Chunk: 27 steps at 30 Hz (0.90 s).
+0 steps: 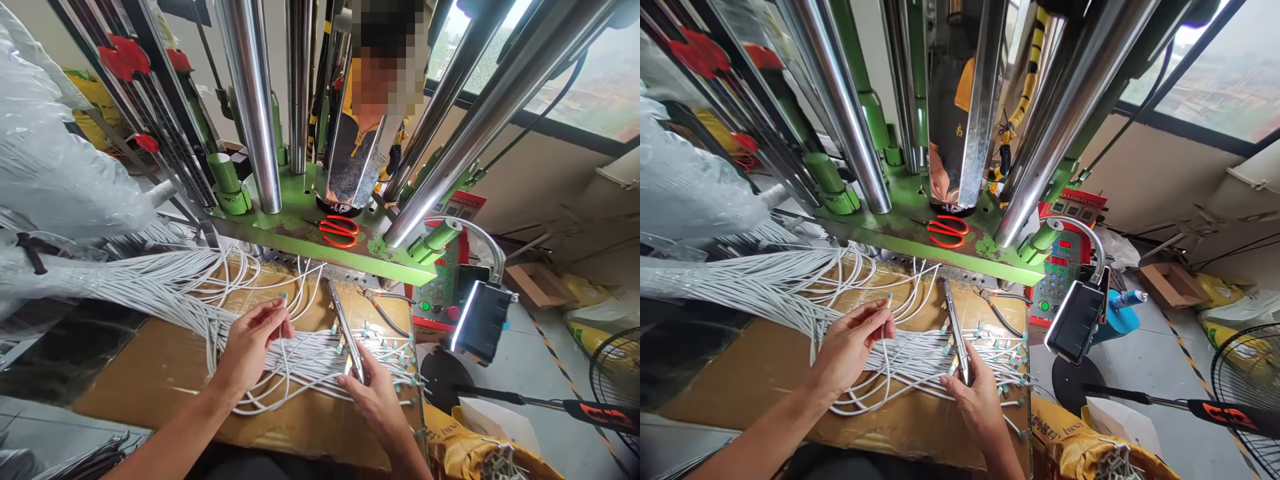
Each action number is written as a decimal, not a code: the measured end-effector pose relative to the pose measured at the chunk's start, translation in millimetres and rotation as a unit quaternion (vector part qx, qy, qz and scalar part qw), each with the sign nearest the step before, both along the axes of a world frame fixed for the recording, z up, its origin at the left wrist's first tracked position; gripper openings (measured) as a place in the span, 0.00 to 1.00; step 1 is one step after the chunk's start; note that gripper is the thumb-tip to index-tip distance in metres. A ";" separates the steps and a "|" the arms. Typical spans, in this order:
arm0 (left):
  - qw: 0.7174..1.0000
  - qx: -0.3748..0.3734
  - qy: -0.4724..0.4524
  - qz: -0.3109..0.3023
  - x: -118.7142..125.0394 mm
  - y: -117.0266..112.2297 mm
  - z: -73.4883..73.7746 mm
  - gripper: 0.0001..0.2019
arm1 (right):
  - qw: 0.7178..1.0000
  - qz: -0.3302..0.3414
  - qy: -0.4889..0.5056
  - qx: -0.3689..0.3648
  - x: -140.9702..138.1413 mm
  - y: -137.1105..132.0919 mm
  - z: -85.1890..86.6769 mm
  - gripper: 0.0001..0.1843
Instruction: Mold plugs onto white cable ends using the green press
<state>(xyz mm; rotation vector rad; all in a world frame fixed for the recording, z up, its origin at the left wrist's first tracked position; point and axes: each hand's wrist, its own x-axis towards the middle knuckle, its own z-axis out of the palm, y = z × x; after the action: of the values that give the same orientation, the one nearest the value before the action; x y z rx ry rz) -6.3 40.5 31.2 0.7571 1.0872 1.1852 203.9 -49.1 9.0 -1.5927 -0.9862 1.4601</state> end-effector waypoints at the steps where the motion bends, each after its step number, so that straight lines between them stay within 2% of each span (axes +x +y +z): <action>1: 0.999 0.002 0.030 -0.025 2.3 1.8 2.1 0.18 | 1.000 0.000 0.005 0.001 -0.3 0.0 -1.5 0.36; 3: 0.986 0.042 0.134 -0.094 7.9 7.8 2.9 0.18 | 1.000 0.000 0.015 0.008 0.0 0.2 -4.0 0.35; 4: 0.968 0.085 0.198 -0.128 10.9 11.9 1.1 0.16 | 1.000 -0.002 0.019 0.015 0.4 0.3 -4.8 0.35; 6: 0.910 0.204 0.308 -0.189 16.7 21.8 -6.7 0.12 | 0.999 -0.003 0.026 0.029 1.3 0.6 -5.2 0.34; 9: 0.814 0.365 0.373 -0.255 23.5 37.0 -23.8 0.10 | 0.999 -0.002 0.032 0.020 1.9 1.2 -4.0 0.34; 10: 0.792 0.396 0.382 -0.266 25.0 41.2 -29.3 0.10 | 0.999 -0.001 0.033 0.011 1.9 1.3 -3.8 0.34; 12: 0.764 0.429 0.398 -0.272 26.5 47.4 -38.1 0.11 | 0.999 -0.001 0.036 0.000 1.9 1.3 -4.9 0.35; 17: 0.733 0.462 0.415 -0.277 25.1 52.3 -49.6 0.12 | 0.999 -0.010 0.034 0.017 3.1 0.8 -10.5 0.36; 20: 0.737 0.464 0.408 -0.273 25.1 52.6 -51.0 0.12 | 0.999 0.011 -0.008 0.039 3.2 1.2 -7.5 0.36; 22: 0.742 0.454 0.415 -0.266 25.6 53.7 -46.9 0.12 | 0.997 0.032 -0.059 0.046 2.2 1.0 -4.3 0.34; 24: 0.732 0.446 0.442 -0.265 26.2 56.7 -38.0 0.11 | 0.988 0.038 -0.137 0.058 0.3 -0.4 -3.6 0.33; 27: 0.722 0.434 0.480 -0.246 27.5 66.1 -22.0 0.13 | 0.948 0.019 -0.303 0.094 -1.5 -5.3 -10.2 0.32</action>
<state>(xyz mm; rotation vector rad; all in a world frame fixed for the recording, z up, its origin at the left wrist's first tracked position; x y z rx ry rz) 21.1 106.6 9.2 2.4389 0.9443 0.7387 202.4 -54.4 -1.2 -1.9259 -1.4544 0.8637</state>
